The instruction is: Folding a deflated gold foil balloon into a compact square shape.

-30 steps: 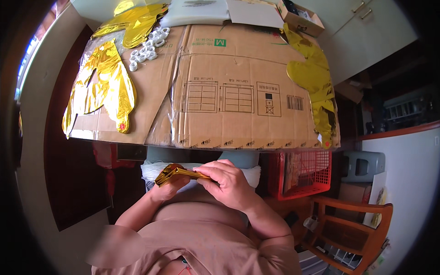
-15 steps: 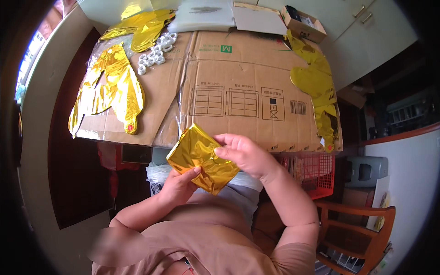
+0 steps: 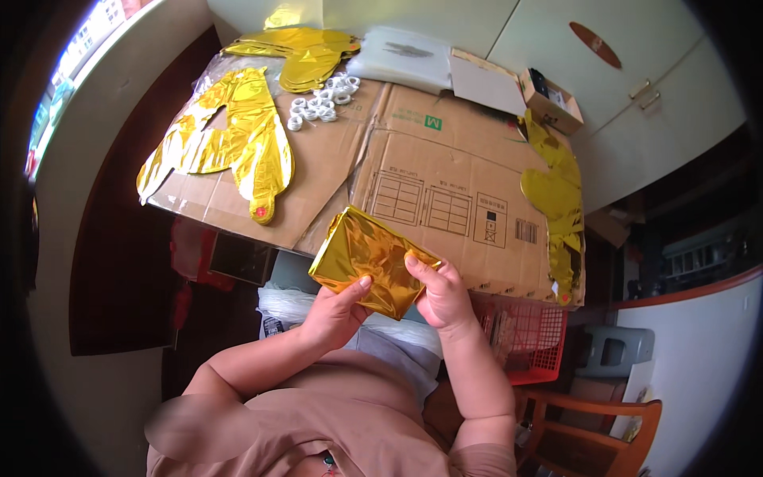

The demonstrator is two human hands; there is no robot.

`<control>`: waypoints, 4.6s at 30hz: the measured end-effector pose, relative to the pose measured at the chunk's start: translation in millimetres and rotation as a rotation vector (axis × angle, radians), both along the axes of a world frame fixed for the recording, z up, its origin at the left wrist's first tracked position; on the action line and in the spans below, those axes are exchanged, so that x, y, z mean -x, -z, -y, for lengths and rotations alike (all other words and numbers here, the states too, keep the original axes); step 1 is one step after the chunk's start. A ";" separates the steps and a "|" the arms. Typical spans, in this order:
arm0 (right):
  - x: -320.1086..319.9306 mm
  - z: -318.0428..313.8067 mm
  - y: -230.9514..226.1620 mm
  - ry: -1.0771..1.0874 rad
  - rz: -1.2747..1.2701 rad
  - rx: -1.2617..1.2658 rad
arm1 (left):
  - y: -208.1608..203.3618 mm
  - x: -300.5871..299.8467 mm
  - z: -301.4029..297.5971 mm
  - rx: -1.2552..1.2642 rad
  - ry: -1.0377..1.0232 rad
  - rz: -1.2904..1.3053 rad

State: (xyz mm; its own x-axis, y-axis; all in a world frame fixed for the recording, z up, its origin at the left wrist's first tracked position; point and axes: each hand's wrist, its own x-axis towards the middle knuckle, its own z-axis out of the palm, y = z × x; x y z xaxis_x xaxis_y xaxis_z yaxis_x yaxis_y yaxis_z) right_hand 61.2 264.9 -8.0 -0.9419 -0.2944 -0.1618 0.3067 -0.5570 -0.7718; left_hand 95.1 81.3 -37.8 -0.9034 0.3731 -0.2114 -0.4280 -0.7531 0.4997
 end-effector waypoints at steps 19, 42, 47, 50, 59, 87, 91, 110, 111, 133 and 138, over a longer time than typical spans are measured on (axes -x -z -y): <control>-38.2 -29.8 12.1 0.058 -0.038 0.030 | 3.0 -0.2 41.5 0.225 -0.037 -0.319; -48.9 -59.9 60.3 -0.026 -0.064 0.204 | -4.7 -4.6 23.1 0.767 -0.341 -1.045; -46.2 -48.5 49.1 0.019 -0.025 0.179 | -7.4 -3.2 27.3 0.741 -0.242 -0.865; -46.2 -41.1 43.0 0.067 -0.003 0.089 | -8.1 -2.3 29.3 0.626 -0.113 -0.659; -48.2 -40.4 43.0 0.033 0.091 0.045 | 0.8 7.5 34.4 0.105 0.140 -0.044; -43.3 -13.3 11.6 0.145 0.096 -0.224 | -14.6 6.6 41.7 0.370 0.099 -0.224; -32.2 -4.3 -9.5 0.158 0.034 -0.242 | -21.7 15.7 43.7 0.338 0.074 -0.232; 92.2 -48.8 7.4 0.063 -0.065 -0.408 | -16.7 139.0 25.1 0.712 0.090 -0.344; 91.5 -50.6 8.4 0.030 -0.020 -0.391 | -18.9 139.7 25.3 0.723 0.096 -0.336; 92.8 -47.3 5.6 -0.004 0.000 -0.387 | -22.7 150.8 38.4 0.709 0.213 -0.424; 92.8 -44.7 4.2 0.016 0.013 -0.427 | -34.5 143.6 37.4 0.740 0.219 -0.392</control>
State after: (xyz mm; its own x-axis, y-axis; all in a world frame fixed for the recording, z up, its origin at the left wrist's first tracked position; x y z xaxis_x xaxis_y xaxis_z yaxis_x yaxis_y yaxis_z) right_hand -31.5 309.7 -12.2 -0.9427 -0.1840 -0.2783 0.3123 -0.1930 -0.9302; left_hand -48.5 43.9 -3.3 -0.8860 0.4363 -0.1571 -0.2196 -0.0964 0.9708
